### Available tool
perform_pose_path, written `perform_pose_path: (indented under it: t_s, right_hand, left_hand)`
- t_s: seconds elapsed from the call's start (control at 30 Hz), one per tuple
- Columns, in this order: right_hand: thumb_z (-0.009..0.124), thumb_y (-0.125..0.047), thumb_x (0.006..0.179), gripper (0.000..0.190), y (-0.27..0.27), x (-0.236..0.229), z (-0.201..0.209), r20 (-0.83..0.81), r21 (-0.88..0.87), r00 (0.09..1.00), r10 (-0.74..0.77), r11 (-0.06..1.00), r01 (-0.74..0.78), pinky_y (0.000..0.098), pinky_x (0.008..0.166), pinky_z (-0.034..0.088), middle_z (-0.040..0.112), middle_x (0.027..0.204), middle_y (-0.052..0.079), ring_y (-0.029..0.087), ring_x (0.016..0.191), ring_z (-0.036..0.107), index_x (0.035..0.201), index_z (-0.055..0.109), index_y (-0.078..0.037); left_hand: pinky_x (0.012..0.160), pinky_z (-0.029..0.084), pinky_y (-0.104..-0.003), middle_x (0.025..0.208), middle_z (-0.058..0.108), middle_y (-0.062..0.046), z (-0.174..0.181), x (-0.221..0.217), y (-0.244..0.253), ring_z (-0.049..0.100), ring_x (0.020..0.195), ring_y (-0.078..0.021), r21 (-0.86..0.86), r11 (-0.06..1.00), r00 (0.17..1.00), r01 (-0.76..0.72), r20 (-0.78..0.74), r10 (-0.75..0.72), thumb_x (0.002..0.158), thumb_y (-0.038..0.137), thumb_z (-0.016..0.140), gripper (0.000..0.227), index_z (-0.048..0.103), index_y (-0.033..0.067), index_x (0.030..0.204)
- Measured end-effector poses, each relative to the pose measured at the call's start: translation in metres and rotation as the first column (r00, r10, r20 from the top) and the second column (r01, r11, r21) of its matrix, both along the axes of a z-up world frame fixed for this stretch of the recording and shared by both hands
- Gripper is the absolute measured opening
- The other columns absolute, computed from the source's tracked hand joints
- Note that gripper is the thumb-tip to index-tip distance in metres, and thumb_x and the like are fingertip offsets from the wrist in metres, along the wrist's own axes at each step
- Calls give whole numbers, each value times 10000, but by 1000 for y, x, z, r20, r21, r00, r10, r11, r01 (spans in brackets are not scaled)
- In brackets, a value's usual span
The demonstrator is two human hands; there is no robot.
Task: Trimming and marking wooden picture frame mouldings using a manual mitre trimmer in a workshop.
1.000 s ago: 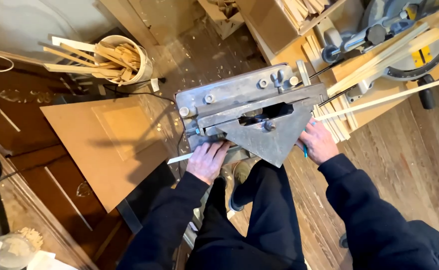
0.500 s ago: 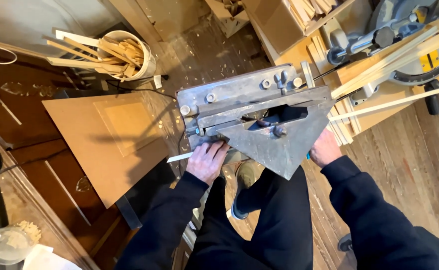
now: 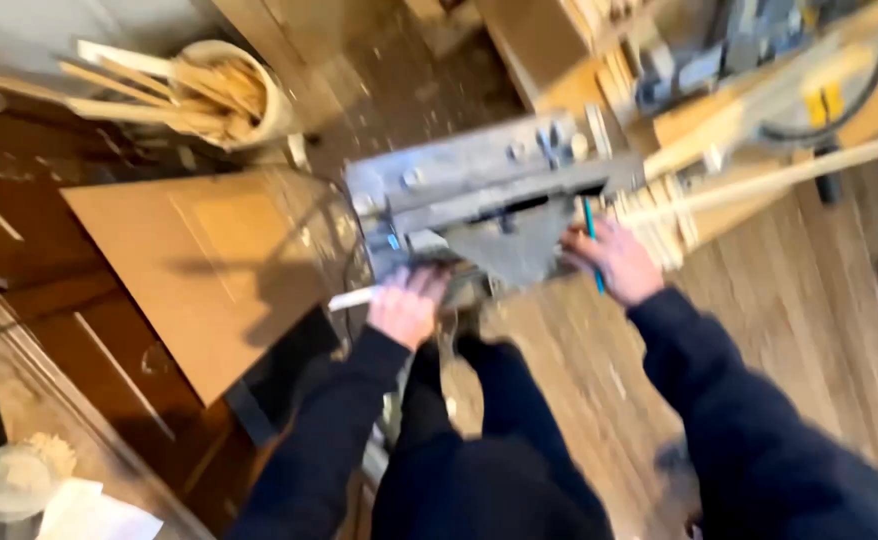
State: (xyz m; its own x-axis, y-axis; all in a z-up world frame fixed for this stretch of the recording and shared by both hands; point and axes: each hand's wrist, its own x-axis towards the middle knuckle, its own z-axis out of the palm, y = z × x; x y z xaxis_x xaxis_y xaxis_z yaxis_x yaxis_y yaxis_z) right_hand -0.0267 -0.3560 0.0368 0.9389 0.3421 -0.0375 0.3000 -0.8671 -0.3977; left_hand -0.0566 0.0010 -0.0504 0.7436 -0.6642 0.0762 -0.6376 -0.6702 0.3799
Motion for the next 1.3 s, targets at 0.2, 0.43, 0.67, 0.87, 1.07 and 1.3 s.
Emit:
perform_pose_path:
  t_s: [0.2,0.43,0.67,0.87,1.07,1.3]
  right_hand:
    - [760,-191,870,323,5,15,13,14,54,999,52,997,-53,454,827,531,715,1099,134,372,1008,642,1170,712,-83]
    - [734,-244,893,249,-4,7,-8,85,95,996,36,994,-44,437,795,535,690,1057,130,355,999,638,1090,690,-100]
    - [712,-304,932,221,-4,10,18,11,75,1000,-5,997,4,432,782,512,641,1011,72,316,949,617,1069,668,-136]
    - [686,-233,961,160,-7,-8,57,70,40,992,-107,994,105,416,854,511,661,1137,56,312,1031,628,1080,634,-141]
    - [662,-141,933,176,-32,-41,52,230,54,956,-180,984,173,409,981,544,650,1304,76,325,1232,614,1106,632,-132]
    - [647,-78,886,219,-90,-63,15,24,-67,971,-238,969,239,402,977,526,658,1312,47,323,1247,595,1093,612,-138]
  left_hand:
    - [758,549,-434,1089,704,-47,44,43,-3,659,933,-294,-89,996,999,-32,-25,30,850,201,649,358,737,153,1193]
    - [772,563,-391,1080,696,-43,44,58,1,645,889,-254,-229,973,994,11,111,15,856,191,724,305,726,120,1153]
    - [774,561,-363,1090,712,-37,54,65,-3,646,884,-242,-253,967,985,15,168,28,855,146,746,279,736,107,1131]
    - [780,563,-365,1068,700,-50,44,63,-3,645,871,-258,-239,971,987,7,158,31,839,146,765,288,735,103,1122]
    - [759,559,-364,1061,705,-43,48,66,-5,647,853,-253,-223,975,989,-11,140,43,843,148,767,262,739,110,1100]
    - [743,565,-382,1035,701,-46,44,65,-2,656,856,-267,-219,976,988,-10,145,43,822,155,778,233,746,111,1049]
